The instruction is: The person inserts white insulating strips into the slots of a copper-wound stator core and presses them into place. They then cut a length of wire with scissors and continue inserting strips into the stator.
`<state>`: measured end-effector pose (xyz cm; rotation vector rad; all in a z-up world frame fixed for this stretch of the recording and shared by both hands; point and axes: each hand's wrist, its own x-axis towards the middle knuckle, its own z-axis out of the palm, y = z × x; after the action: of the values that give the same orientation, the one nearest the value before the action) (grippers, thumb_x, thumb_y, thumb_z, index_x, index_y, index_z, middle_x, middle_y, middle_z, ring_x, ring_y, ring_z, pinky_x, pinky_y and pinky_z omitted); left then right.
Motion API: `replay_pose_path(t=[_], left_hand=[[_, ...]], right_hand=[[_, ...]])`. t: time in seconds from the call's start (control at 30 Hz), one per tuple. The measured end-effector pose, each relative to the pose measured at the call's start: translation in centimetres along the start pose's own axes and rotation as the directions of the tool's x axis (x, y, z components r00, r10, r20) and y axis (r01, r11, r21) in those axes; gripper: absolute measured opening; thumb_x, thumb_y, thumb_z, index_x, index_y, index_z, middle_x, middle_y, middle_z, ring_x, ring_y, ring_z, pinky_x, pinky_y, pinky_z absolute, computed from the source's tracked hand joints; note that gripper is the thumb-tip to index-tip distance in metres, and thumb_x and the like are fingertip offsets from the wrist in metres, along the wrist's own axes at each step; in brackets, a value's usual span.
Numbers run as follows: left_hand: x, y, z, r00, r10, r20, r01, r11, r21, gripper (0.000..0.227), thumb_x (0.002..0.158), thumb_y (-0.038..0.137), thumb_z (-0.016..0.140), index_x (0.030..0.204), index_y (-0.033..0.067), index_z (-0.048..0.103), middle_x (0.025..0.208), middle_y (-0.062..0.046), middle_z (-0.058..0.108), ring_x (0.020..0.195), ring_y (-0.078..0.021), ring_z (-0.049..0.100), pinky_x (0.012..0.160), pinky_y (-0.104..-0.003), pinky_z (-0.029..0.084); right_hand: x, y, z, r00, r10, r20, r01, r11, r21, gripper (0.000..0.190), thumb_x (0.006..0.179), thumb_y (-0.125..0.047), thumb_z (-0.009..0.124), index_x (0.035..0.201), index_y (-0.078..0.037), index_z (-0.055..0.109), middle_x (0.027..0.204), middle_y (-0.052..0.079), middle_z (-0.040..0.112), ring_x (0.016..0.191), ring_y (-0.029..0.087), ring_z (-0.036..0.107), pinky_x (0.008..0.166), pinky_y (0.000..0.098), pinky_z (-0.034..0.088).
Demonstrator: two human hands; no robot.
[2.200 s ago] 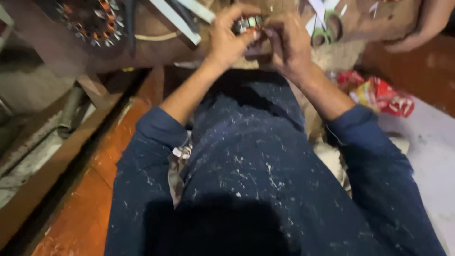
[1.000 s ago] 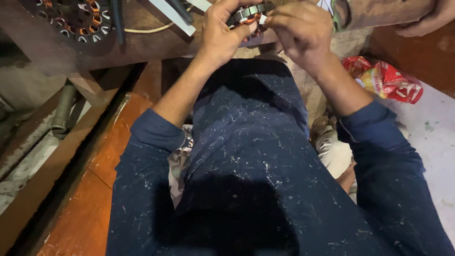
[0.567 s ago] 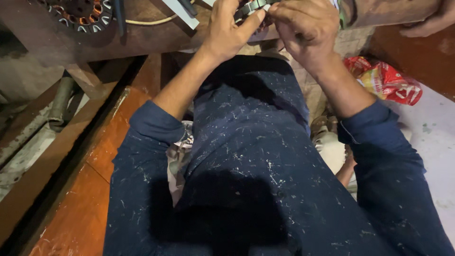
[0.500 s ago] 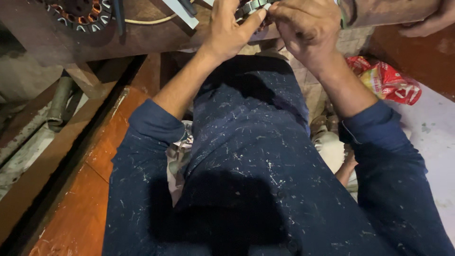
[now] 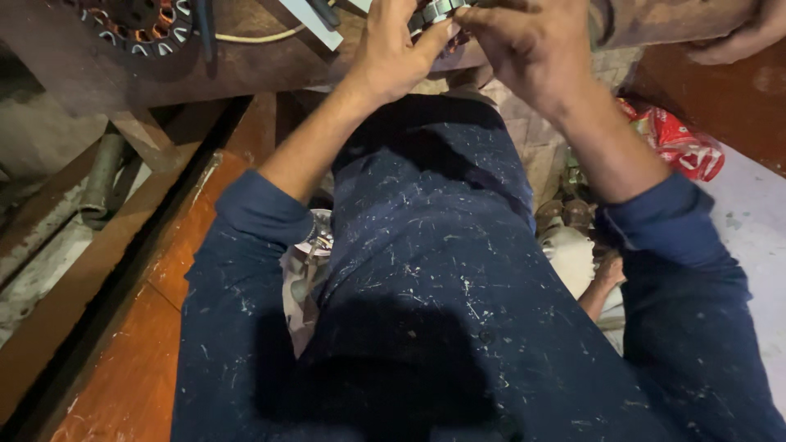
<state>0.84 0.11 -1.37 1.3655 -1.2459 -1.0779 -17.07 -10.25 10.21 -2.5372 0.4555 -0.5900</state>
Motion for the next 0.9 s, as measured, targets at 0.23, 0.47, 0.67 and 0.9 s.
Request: replay_pose_path(t=[0.23, 0.47, 0.67, 0.9], left_hand=[[0.3, 0.1, -0.5, 0.999, 0.052, 0.015, -0.052, 0.998, -0.026, 0.026, 0.096, 0.011, 0.079, 0.117, 0.0007, 0.067, 0.104, -0.012, 0.075, 0.097, -0.0251, 0.074, 0.088, -0.038, 0.058], [0.3, 0.7, -1.1, 0.999, 0.048, 0.006, -0.048, 0.998, 0.048, 0.032, 0.096, 0.014, 0.079, 0.120, -0.0006, 0.066, 0.104, -0.013, 0.073, 0.094, -0.0273, 0.071, 0.084, -0.039, 0.056], [0.0, 0.2, -0.9, 0.999, 0.022, 0.047, -0.024, 0.998, 0.052, 0.028, 0.097, 0.016, 0.081, 0.118, 0.0016, 0.068, 0.103, -0.013, 0.075, 0.095, -0.0268, 0.073, 0.086, -0.039, 0.056], [0.5, 1.2, -1.3, 0.999, 0.025, 0.028, -0.026, 0.998, 0.056, 0.031, 0.097, 0.015, 0.079, 0.123, 0.0022, 0.066, 0.111, -0.012, 0.075, 0.103, -0.0260, 0.074, 0.091, -0.037, 0.058]], right_hand=[[-2.0, 1.3, 0.5, 0.973, 0.193, 0.122, -0.220, 0.938, 0.266, 0.024, 0.104, 0.013, 0.062, 0.120, 0.000, 0.075, 0.099, 0.008, 0.075, 0.087, 0.016, 0.076, 0.073, 0.0233, 0.061], [-0.9, 0.9, -0.7, 0.996, 0.038, 0.079, -0.040, 0.999, 0.026, 0.013, 0.102, 0.002, 0.077, 0.115, -0.003, 0.078, 0.092, 0.007, 0.074, 0.083, 0.019, 0.073, 0.073, 0.0300, 0.056], [-0.7, 0.4, -1.1, 0.983, 0.057, 0.175, -0.053, 0.998, -0.027, 0.029, 0.090, -0.003, 0.081, 0.118, 0.000, 0.078, 0.091, 0.008, 0.073, 0.081, 0.021, 0.072, 0.073, 0.0328, 0.056], [-0.2, 0.2, -0.6, 0.996, -0.011, 0.089, 0.021, 0.992, -0.121, 0.027, 0.091, 0.002, 0.075, 0.117, -0.007, 0.076, 0.102, 0.007, 0.073, 0.091, 0.025, 0.071, 0.078, 0.0364, 0.054]])
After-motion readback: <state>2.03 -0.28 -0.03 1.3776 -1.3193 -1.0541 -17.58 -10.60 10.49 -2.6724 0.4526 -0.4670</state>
